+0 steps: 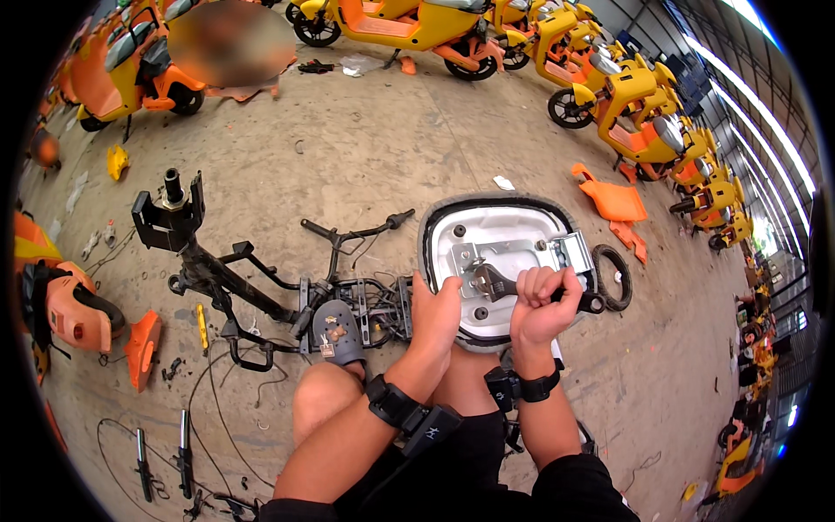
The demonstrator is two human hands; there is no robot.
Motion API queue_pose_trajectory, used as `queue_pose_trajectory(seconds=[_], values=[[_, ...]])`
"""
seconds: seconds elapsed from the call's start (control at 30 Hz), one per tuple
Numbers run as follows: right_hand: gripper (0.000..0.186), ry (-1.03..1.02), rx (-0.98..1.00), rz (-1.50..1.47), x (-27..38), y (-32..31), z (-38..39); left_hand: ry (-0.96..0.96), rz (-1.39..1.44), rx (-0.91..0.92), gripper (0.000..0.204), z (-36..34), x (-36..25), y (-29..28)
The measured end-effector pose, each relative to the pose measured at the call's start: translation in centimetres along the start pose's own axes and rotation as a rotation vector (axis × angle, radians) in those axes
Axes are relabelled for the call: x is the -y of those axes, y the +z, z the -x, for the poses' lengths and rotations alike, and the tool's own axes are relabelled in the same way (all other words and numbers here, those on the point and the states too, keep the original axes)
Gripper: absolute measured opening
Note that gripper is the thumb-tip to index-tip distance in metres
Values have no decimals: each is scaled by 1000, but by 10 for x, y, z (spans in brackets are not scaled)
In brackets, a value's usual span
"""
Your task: The person uses a wrench and a screwdriver to secure a metal bracket and components inside a silver storage compartment on a scooter frame.
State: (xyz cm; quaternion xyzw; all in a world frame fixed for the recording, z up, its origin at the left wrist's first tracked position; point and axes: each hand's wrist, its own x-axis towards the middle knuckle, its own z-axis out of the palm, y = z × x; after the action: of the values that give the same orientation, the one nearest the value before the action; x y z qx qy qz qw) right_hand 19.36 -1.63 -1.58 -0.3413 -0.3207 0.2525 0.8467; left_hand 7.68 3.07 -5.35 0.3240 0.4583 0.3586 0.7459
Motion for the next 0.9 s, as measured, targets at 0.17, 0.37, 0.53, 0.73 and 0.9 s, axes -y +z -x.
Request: queue_pose_trajectory(seconds=[0.17, 0.37, 0.53, 0.73, 0.9], values=[[46, 39, 47, -2, -2, 1, -4, 34, 32, -26, 50, 5, -5, 3], [48, 51, 89, 53, -2, 2, -8, 56, 47, -33, 40, 5, -5, 4], [48, 89, 36, 90, -3, 1, -12, 57, 6, -57, 41, 3, -3, 6], [45, 81, 97, 75, -6, -6, -7, 33, -32, -84, 69, -6, 9, 4], [45, 104, 385, 223, 1, -8, -9, 68, 32, -71, 38, -9, 13, 4]])
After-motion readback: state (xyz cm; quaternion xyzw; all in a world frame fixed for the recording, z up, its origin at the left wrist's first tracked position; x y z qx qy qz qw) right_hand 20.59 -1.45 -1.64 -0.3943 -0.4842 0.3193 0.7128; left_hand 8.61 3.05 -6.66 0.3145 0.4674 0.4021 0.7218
